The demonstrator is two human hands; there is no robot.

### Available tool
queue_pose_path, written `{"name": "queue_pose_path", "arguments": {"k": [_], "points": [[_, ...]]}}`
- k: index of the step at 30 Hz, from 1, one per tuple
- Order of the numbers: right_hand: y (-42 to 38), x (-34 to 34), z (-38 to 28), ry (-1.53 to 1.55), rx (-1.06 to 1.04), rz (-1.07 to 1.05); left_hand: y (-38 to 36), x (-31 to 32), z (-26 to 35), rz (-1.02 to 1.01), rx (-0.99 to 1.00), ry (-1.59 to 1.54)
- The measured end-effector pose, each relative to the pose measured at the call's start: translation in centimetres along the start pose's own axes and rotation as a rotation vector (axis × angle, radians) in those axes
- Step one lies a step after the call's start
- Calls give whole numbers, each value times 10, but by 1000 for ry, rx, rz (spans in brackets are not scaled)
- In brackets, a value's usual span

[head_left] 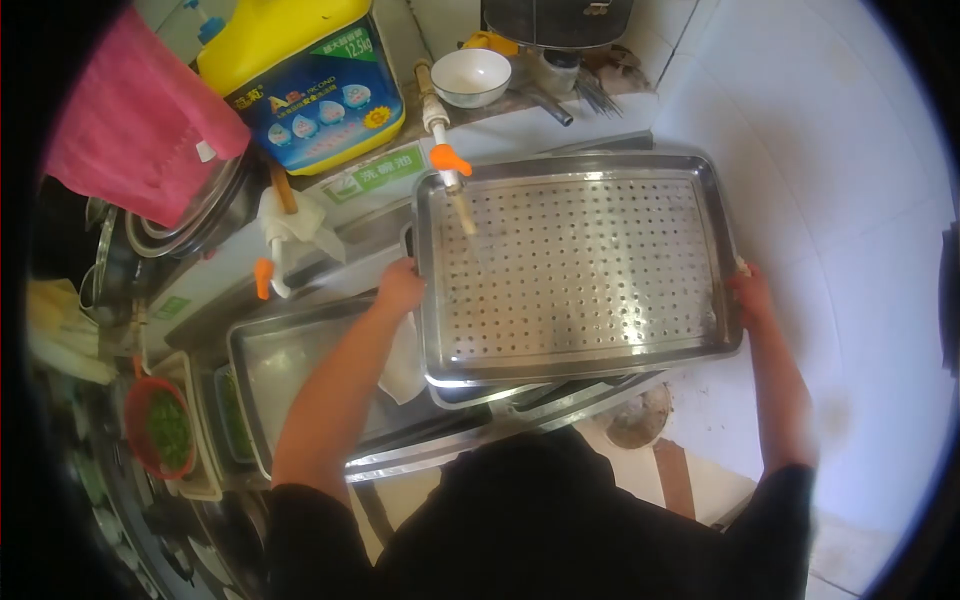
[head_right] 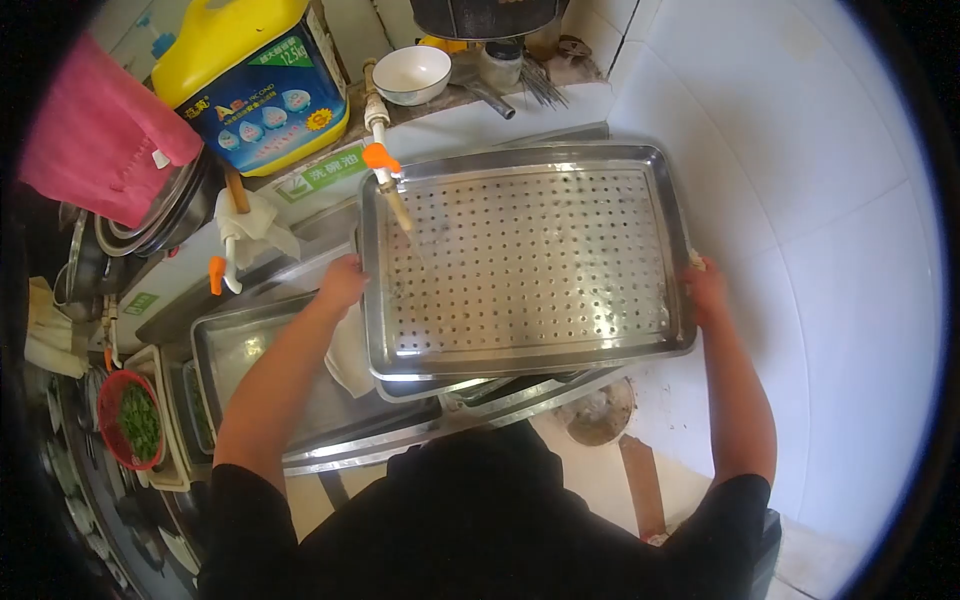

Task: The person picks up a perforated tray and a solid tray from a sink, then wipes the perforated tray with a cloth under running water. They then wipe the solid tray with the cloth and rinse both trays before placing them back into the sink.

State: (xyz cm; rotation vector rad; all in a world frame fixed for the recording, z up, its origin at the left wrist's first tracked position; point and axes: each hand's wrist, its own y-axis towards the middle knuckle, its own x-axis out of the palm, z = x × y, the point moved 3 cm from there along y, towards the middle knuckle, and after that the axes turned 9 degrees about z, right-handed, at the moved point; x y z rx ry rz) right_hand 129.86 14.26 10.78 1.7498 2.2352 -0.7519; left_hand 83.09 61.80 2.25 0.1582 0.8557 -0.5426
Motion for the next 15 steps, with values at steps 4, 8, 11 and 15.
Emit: {"name": "queue_pose_path", "arguments": {"k": [4, 8, 11, 15], "points": [[-36, -29, -52, -102, -10, 14, 3, 34, 12, -77, -154, -206], [-62, -55, -86, -117, -33, -61, 2, 56, 19, -35, -135, -183], [-80, -73, -115, -198, -40, -41, -10, 38, 50, 5, 87, 135], [-64, -102, -128, -211, 100, -258, -20, -11, 76, -236, 146, 84]]}}
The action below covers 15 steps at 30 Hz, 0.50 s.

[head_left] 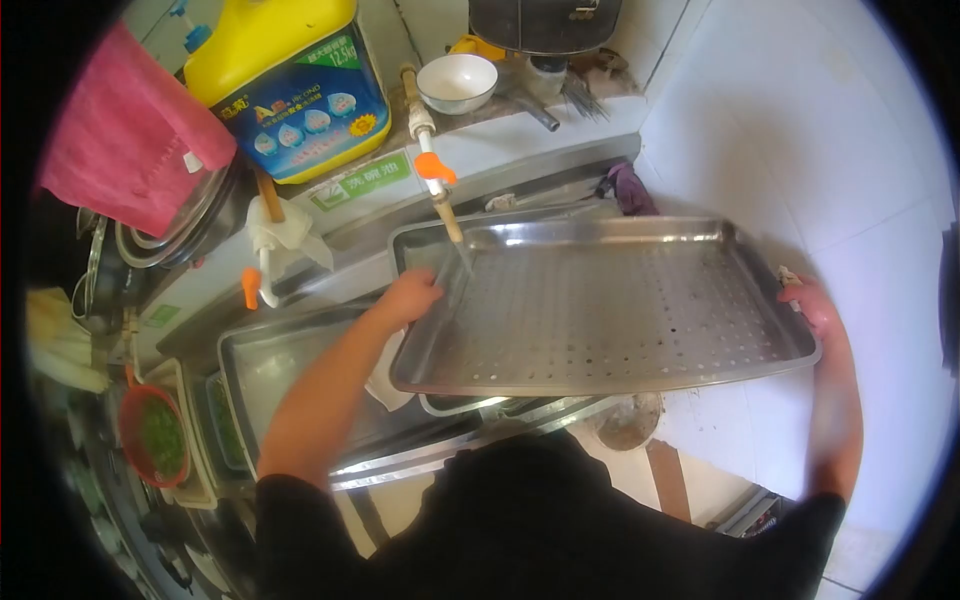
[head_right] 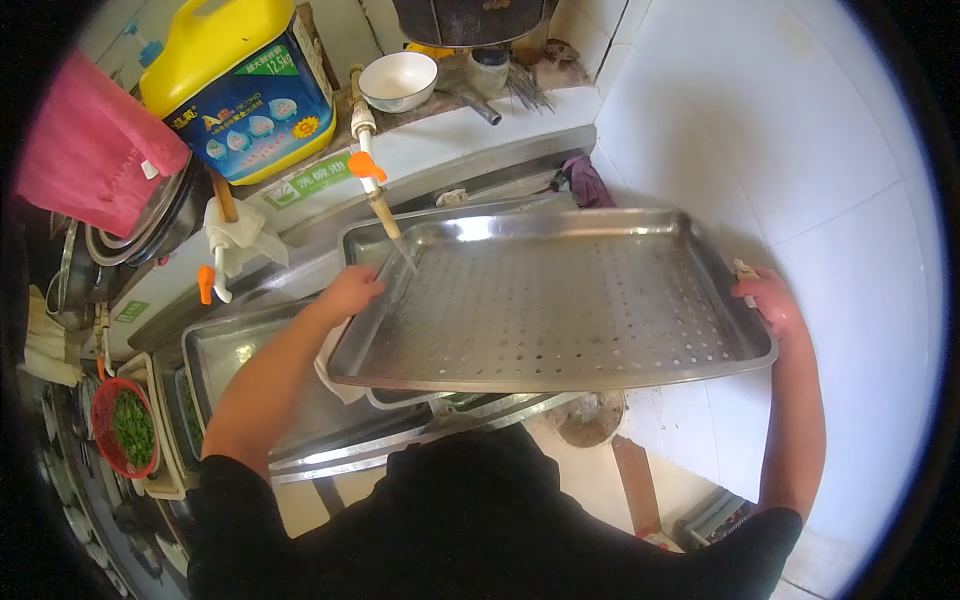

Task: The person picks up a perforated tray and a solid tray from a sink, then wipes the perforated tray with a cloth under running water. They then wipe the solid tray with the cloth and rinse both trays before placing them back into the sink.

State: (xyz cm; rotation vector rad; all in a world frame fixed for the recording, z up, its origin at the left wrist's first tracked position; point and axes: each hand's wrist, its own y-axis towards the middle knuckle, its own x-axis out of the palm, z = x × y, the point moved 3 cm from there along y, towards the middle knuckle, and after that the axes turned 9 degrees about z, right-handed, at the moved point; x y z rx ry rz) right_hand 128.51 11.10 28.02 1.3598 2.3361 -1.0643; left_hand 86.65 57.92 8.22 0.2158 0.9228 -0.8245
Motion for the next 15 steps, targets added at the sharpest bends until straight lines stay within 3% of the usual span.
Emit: {"name": "queue_pose_path", "arguments": {"k": [4, 6, 7, 9, 10, 11, 12, 14, 15], "points": [[-7, -9, 0, -128, 51, 29, -34, -37, 3, -232, -206, -196], [-19, -9, 7, -417, -906, -73, -53, -52, -7, -302, -301, -219], [-35, 1, -1, -418, -919, -83, -63, -58, -11, -335, -234, -234], [-76, 28, -27, -52, -484, -130, -80, -73, -18, -346, -180, -255], [-94, 40, -38, -58, -501, -150, -87, -86, -17, -236, 29, -300], [-113, 52, -52, -229, -688, -114, -98, -101, -14, -122, 233, -336], [-124, 62, -60, -395, -880, -73, -109, -118, 2, -96, 214, -336], [-101, 63, -52, -446, -832, -149, -136, -145, 25, -182, -580, -420], [-80, 60, -42, -498, -763, -200, -147, -146, 10, -150, -606, -430]]}}
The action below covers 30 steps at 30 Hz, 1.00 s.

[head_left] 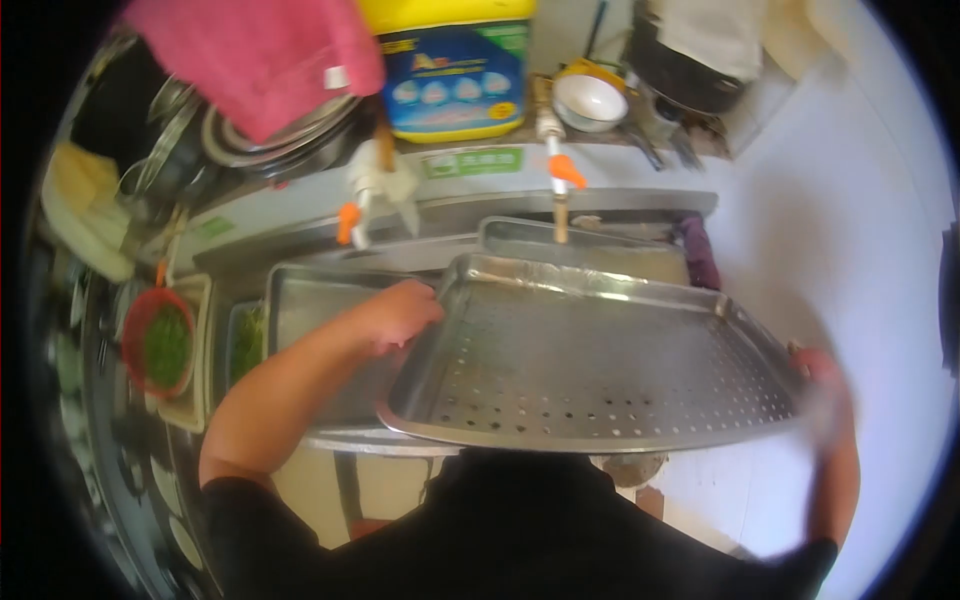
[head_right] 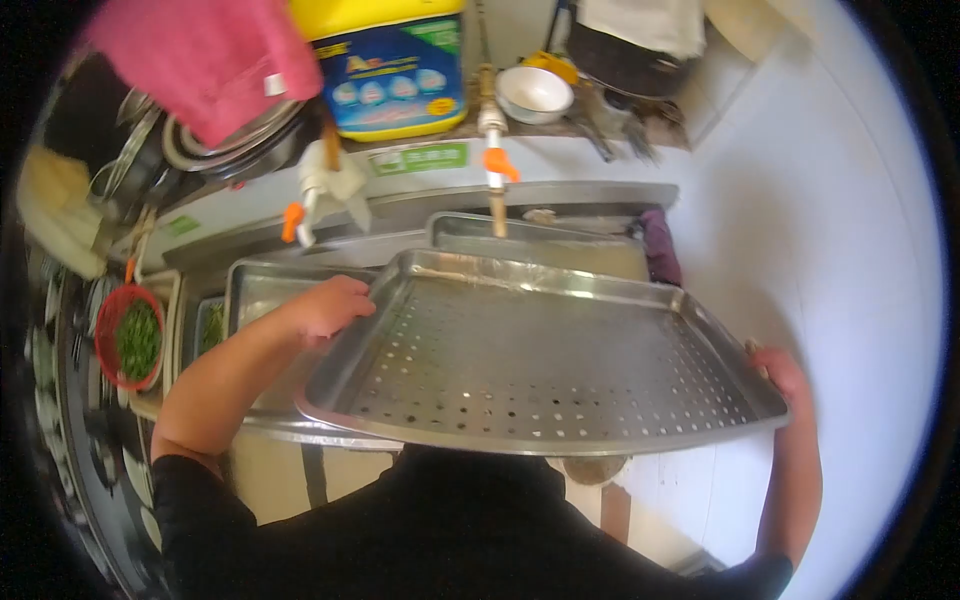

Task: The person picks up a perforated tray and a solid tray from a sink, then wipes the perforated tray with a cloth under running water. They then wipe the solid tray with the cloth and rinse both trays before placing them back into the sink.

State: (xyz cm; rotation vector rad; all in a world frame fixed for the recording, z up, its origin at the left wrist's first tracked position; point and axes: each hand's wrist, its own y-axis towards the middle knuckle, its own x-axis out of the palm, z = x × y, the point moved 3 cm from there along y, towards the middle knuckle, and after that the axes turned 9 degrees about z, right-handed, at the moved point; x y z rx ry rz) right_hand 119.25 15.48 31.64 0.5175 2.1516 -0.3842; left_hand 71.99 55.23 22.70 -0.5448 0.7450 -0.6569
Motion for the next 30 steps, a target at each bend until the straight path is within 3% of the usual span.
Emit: {"name": "queue_pose_path", "arguments": {"k": [1, 2, 3, 4, 6, 7, 8, 10, 12, 14, 16, 17, 19, 23, 26, 28, 30], "points": [[1, 4, 32, 4, -38, -20, 3, -2, -20, -55, 29, -14], [-1, 7, 72, 254, 47, 73, 0, -7, -35, -110, 61, -26], [6, 12, 73, 504, 142, 162, -10, -18, -46, -82, 51, -43], [14, 18, 70, 507, 121, 143, -21, -27, -56, -100, 32, -67], [19, 35, 9, -233, 52, 44, -54, -45, -69, -110, 7, -99], [15, 48, 15, 412, 146, 57, -80, -56, -71, -14, -41, -233], [25, 64, 20, 411, 139, 48, -98, -67, -79, 82, -87, -365], [42, 103, 19, 579, 28, -360, -121, -106, -120, 229, -89, -174], [47, 146, -83, 399, 312, -350, -151, -141, -161, 445, -133, -245], [64, 202, -105, 475, 732, -246, -183, -179, -189, 578, -54, -163], [70, 229, -203, 561, 661, -462, -215, -213, -221, 687, -103, -260], [83, 259, -205, 633, 591, -545, -230, -222, -232, 689, -105, -254], [110, 325, -212, 729, 456, -647, -260, -232, -258, 741, -309, -367], [142, 428, -253, 751, 298, -724, -278, -228, -313, 785, -278, -672], [149, 488, -264, 503, 212, -693, -277, -230, -355, 930, -199, -570], [145, 506, -272, 89, -78, -561, -278, -234, -361, 1093, -93, -498], [143, 509, -271, 0, -138, -517, -277, -238, -345, 1081, -76, -442]]}}
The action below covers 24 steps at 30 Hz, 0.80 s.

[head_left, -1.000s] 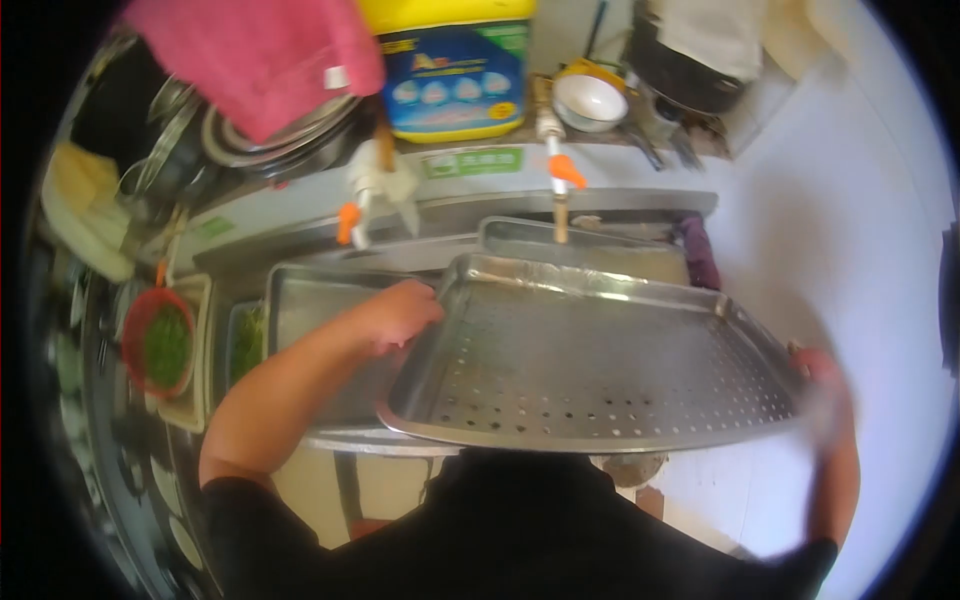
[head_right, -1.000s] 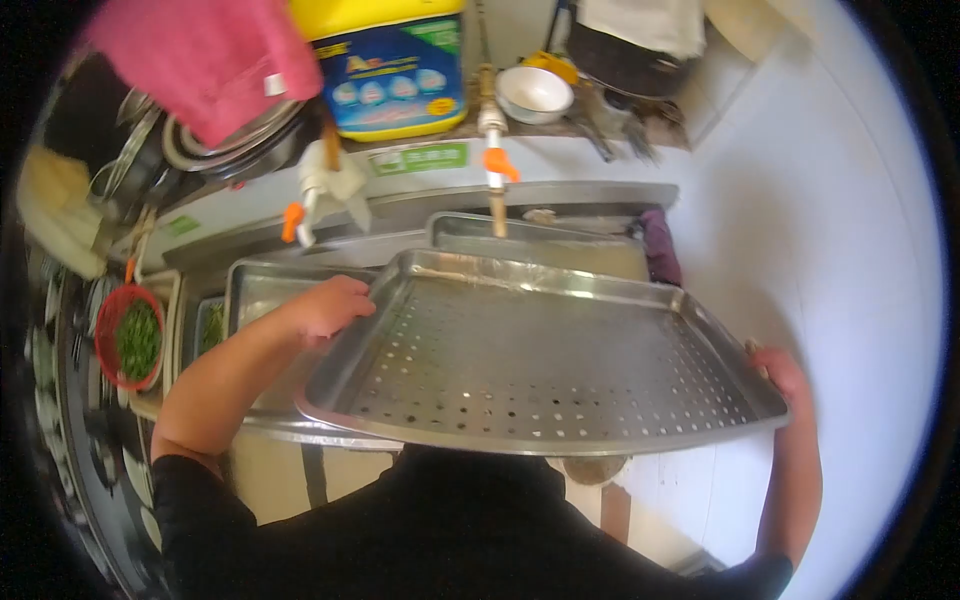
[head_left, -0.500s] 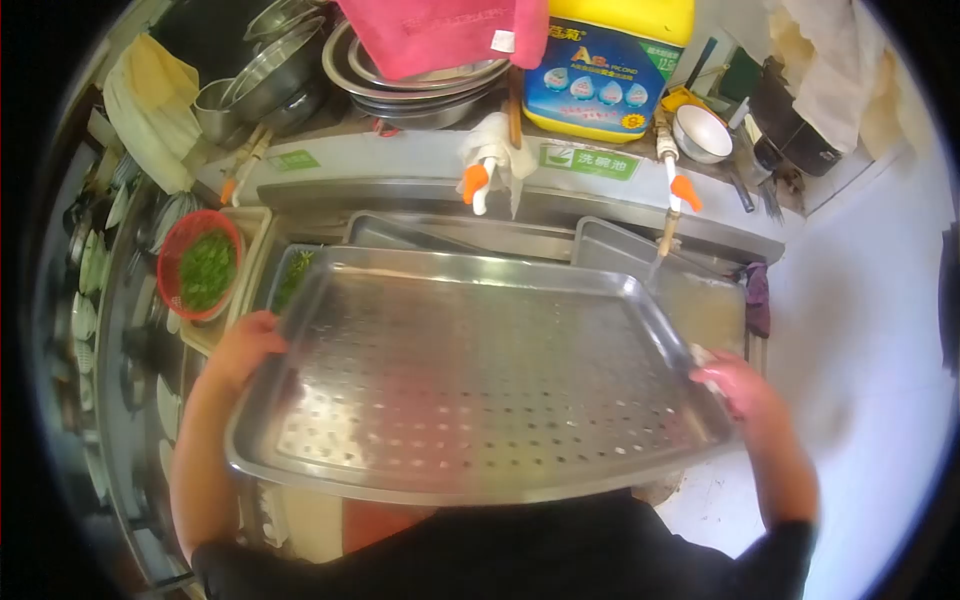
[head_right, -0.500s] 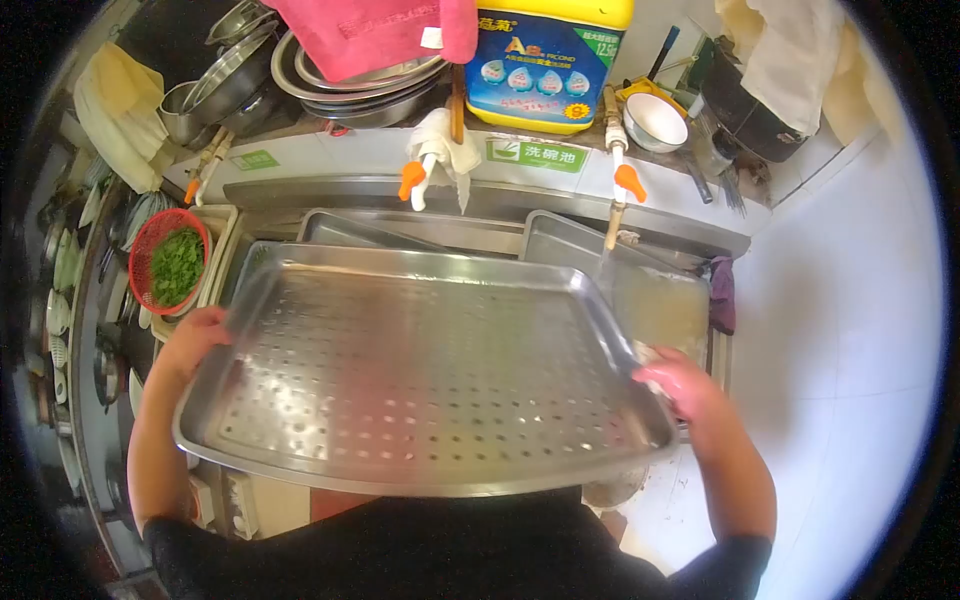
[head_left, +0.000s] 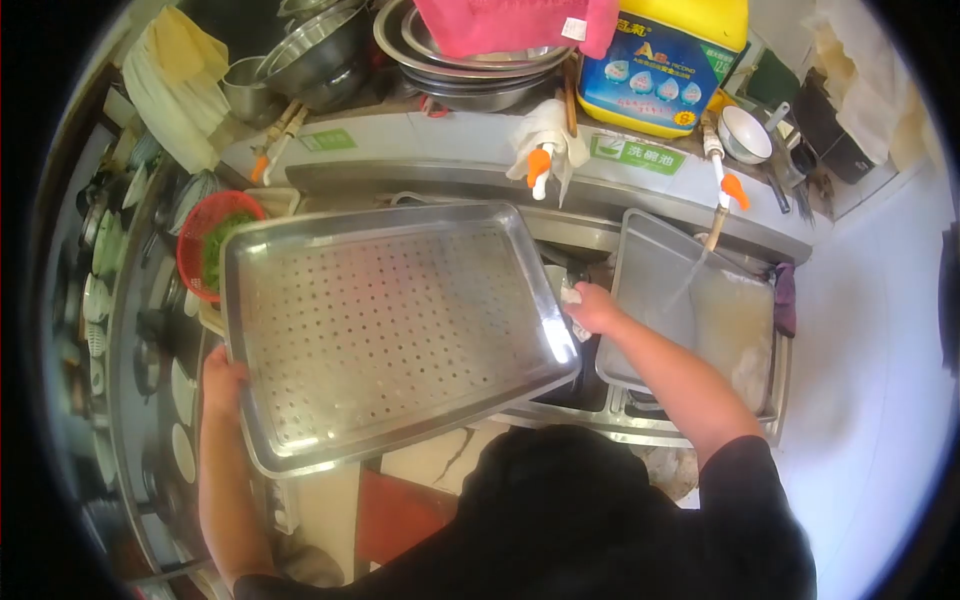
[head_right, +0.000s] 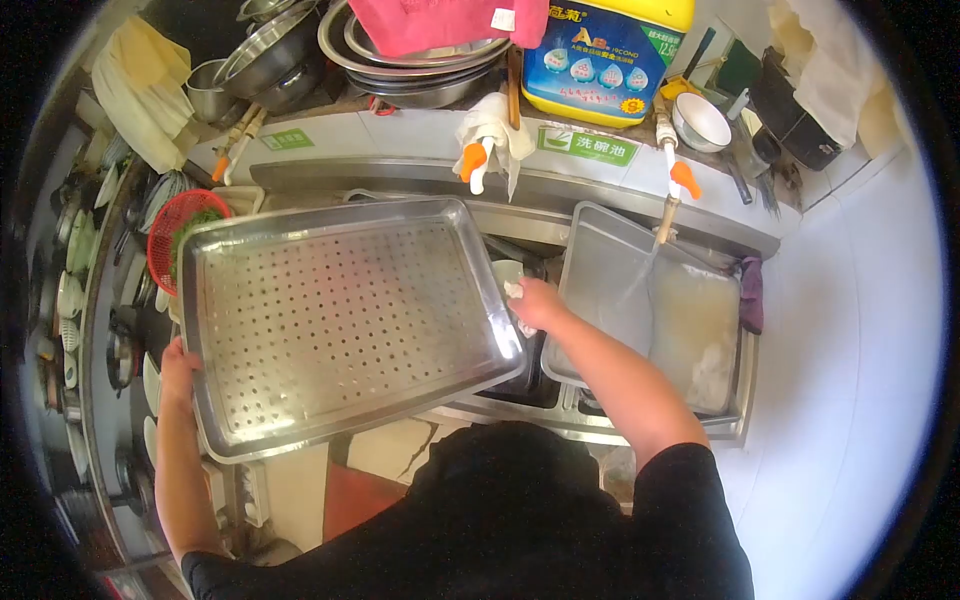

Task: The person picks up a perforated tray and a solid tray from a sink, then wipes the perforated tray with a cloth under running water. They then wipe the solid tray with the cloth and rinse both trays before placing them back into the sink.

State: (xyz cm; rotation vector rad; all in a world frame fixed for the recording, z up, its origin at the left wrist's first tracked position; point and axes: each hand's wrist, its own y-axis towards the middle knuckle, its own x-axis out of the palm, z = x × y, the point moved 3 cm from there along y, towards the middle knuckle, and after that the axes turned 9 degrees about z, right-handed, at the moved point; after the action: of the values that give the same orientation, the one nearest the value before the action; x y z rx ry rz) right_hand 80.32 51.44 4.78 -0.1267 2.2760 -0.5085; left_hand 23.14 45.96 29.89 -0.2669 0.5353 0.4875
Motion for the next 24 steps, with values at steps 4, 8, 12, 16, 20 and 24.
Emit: {"name": "queue_pose_path", "arguments": {"k": [4, 8, 12, 16, 20, 24], "points": [[-14, -21, 6, 5, -87, 213, 19, 34, 18, -66, 107, 25], [-40, -52, 42, 352, 17, 251, 69, 96, -18, -145, 268, 159], [-81, -72, 98, 438, 99, 315, 64, 180, -19, -254, 261, 113], [-128, -68, 172, 301, 262, 429, 54, 236, -7, -337, 297, 165], [-161, -60, 227, 410, 404, 527, 76, 262, -43, -292, 442, 252], [-164, -52, 242, 338, 397, 490, 62, 261, -27, -214, 418, 353]]}}
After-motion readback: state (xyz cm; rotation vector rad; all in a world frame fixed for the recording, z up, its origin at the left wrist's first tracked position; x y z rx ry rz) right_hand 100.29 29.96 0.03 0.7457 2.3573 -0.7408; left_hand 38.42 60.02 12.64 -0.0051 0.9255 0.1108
